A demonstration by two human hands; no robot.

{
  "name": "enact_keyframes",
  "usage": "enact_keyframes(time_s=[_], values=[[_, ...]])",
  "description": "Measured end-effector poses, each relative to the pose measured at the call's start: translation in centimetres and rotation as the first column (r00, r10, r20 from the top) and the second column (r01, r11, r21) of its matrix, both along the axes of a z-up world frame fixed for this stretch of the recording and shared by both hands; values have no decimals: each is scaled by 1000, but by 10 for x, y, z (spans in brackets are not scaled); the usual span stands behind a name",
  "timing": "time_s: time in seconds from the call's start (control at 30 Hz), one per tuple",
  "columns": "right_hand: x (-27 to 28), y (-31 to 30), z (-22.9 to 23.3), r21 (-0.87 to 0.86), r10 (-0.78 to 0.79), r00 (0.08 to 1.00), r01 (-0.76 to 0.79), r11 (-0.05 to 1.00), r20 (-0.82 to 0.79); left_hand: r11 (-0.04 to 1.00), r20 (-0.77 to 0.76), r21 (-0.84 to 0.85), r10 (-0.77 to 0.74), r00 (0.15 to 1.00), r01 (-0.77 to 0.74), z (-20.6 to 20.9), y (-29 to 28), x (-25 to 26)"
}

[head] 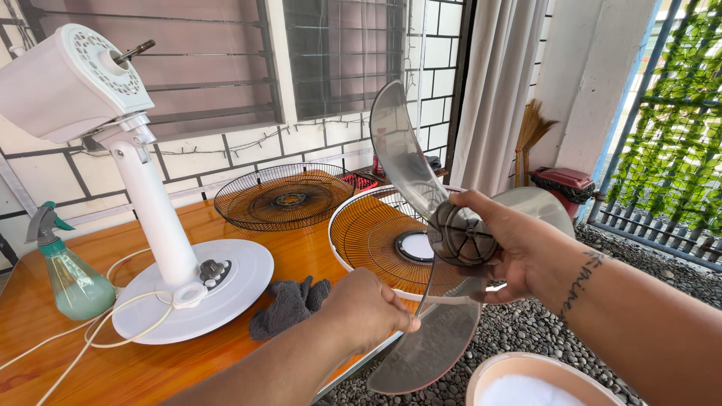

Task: The person cleans a disassembled electric fan using a spray bottle and a cloth. They wipe the fan base, blades, and front grille, spraying cleaner onto the grille before wiping it down.

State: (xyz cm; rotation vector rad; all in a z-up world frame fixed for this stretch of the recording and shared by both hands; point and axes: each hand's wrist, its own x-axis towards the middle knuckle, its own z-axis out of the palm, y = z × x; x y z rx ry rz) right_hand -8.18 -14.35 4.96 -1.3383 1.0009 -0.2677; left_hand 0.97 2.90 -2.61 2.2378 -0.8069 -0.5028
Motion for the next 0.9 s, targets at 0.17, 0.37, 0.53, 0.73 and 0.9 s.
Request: enact_keyframes(time_s=[0.17,0.37,0.53,0.73,0.9], values=[[0,-11,-1,-2,-7,1000,7,1000,-20,988,52,145,-52,997,44,-8,22,-8],[-6,-21,-12,-6,-71,997,71,997,-27,929,108,354,-151,983,104,-28,35,-6],[-23,-55,8,-76,-204,977,209,975,71,996,-345,81,-1,939,31,-54,53,14],[-31,-66,4,-75,-201,976,207,976,82,991,-694,133,90,714,5,-54,13,42],[-40,-63,-7,-44,-200,977,204,978,74,989,-482,149,71,874,2,-34,2,29]])
